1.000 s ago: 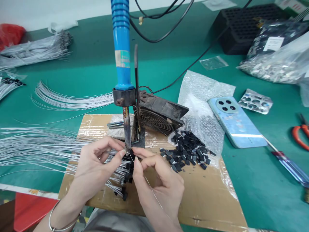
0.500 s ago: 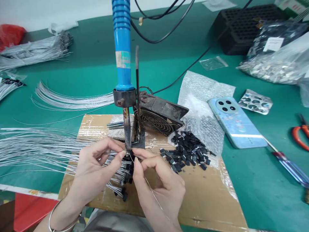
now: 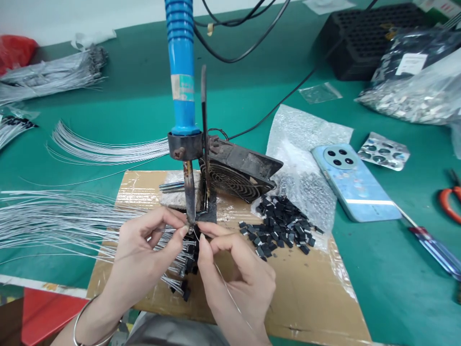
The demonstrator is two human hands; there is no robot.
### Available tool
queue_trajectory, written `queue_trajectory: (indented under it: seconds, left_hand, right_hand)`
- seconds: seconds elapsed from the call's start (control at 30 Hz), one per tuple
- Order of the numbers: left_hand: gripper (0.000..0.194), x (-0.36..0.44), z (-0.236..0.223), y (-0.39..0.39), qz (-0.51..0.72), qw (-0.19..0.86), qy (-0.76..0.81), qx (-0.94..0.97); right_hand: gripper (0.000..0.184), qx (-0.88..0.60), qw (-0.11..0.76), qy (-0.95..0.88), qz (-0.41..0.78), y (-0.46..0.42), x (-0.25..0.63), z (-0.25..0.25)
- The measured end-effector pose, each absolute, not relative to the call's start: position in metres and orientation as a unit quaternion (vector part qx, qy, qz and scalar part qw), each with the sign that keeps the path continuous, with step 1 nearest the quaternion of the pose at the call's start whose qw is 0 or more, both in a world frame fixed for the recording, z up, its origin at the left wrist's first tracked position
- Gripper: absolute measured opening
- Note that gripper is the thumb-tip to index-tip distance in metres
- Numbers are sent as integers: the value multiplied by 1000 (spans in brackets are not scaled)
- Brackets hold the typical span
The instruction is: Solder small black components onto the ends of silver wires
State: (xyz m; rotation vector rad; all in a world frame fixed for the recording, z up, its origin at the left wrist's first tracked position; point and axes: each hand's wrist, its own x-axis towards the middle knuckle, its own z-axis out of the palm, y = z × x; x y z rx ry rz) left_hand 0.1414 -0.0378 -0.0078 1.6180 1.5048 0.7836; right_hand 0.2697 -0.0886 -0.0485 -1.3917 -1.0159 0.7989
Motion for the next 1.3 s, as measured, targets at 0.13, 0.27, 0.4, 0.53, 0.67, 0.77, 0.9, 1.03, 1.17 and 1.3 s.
queue_trajectory:
  seconds: [0.13, 0.27, 0.4, 0.53, 0.67, 0.77, 0.9, 1.03, 1.17, 1.3]
  left_hand:
    - [14, 141, -8, -38, 305, 391, 590, 637]
    - [14, 141, -9, -39, 309, 390, 588, 638]
    - [14, 141, -9, -39, 315, 392, 585, 637]
    - [13, 140, -10, -40, 313, 391, 584, 639]
    - [13, 140, -10, -39, 314, 395, 583, 637]
    - [13, 140, -10, -39, 301, 384, 593, 641]
    - [14, 140, -9, -40, 299, 387, 593, 640]
    - [14, 140, -10, -40, 316, 397, 582, 636]
    - [15, 141, -11, -41, 335, 398, 573, 633]
    - [15, 140, -11, -42, 334, 389, 570, 642]
  right_hand:
    - [17, -600, 580, -442, 330, -89, 269, -47]
    - [18, -609, 578, -434, 327, -89, 268, -45]
    - [17, -601, 588, -436, 321, -89, 267, -44]
    - [16, -602, 585, -436, 324, -89, 267, -45]
    - [17, -600, 584, -442, 321, -89, 267, -45]
    - [16, -601, 583, -445, 319, -89, 267, -45]
    - [16, -597, 586, -450, 312, -90, 267, -48]
    - [15, -586, 587, -463, 312, -91, 269, -51]
    - [15, -582, 593, -465, 305, -91, 269, -52]
    - [17, -582, 592, -466, 305, -92, 269, -52]
